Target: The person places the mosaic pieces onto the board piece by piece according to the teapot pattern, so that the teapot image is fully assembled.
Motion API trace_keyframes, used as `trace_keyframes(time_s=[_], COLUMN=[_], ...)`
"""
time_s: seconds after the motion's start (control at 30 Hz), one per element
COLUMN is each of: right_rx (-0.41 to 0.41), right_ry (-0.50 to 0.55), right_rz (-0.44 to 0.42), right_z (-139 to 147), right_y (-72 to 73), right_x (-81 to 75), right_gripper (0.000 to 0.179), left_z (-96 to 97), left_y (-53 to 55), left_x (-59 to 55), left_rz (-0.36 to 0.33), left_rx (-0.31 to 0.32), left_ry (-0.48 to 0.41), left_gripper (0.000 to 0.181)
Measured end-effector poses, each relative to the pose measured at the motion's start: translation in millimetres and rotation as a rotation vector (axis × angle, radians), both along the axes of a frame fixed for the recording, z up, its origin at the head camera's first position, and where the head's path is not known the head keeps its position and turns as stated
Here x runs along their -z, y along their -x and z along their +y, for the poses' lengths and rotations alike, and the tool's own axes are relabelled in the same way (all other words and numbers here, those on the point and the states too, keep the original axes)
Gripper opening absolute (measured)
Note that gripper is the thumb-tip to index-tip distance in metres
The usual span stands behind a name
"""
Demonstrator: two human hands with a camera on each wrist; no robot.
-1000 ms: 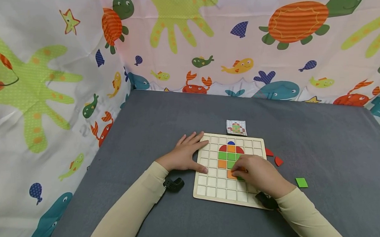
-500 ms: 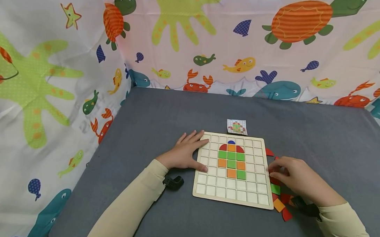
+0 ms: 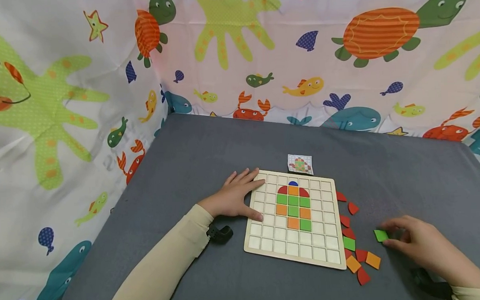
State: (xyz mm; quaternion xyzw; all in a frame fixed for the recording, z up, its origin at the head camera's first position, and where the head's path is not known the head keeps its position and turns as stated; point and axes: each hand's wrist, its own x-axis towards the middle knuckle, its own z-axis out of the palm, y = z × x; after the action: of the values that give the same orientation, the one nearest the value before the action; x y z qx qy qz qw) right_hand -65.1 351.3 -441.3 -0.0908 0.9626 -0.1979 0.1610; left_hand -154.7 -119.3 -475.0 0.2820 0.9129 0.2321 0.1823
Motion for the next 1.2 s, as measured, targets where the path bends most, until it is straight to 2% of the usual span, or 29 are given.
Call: trace_keyframes(time_s=[0.23, 0.37, 0.53, 0.73, 0.97, 1.2], right_rx=[0.014, 0.042, 0.031, -0.046, -0.182, -0.280], right_ry=[-0.014, 0.014, 0.058, 0.116, 0.183, 0.210], right_rz=[0.011, 0.031, 0.111, 0.142, 0.178, 0.188], right_z=[-8, -19, -38, -70, -111, -151], right_y=[3.2, 4.1, 3.1, 8.1, 19.2, 28.5], right_x=[4.1, -0.4, -9.9, -19.7, -21.1, -21.9], right_gripper=[0.030, 0.025, 0.018, 0.015, 0.010, 0.008], left_z=[0.3, 0.6, 0.8, 1.4, 0.7, -0.2], left_y=[1.5, 1.8, 1.4, 0.7, 0.2, 0.1], left_x=[0.7, 0.7, 1.2, 3.3, 2.2, -0.4], left_rz=[0.002, 0.001, -0.004, 0.005, 0.007, 0.015], left_rx=[-0.003, 0.000, 0.005, 0.002, 0.000, 0.008], left_ry=[0.010, 0.004, 0.001, 0.001, 0.001, -0.002], left_gripper=[0.112, 0.112, 0.112, 0.112, 0.112, 0.111])
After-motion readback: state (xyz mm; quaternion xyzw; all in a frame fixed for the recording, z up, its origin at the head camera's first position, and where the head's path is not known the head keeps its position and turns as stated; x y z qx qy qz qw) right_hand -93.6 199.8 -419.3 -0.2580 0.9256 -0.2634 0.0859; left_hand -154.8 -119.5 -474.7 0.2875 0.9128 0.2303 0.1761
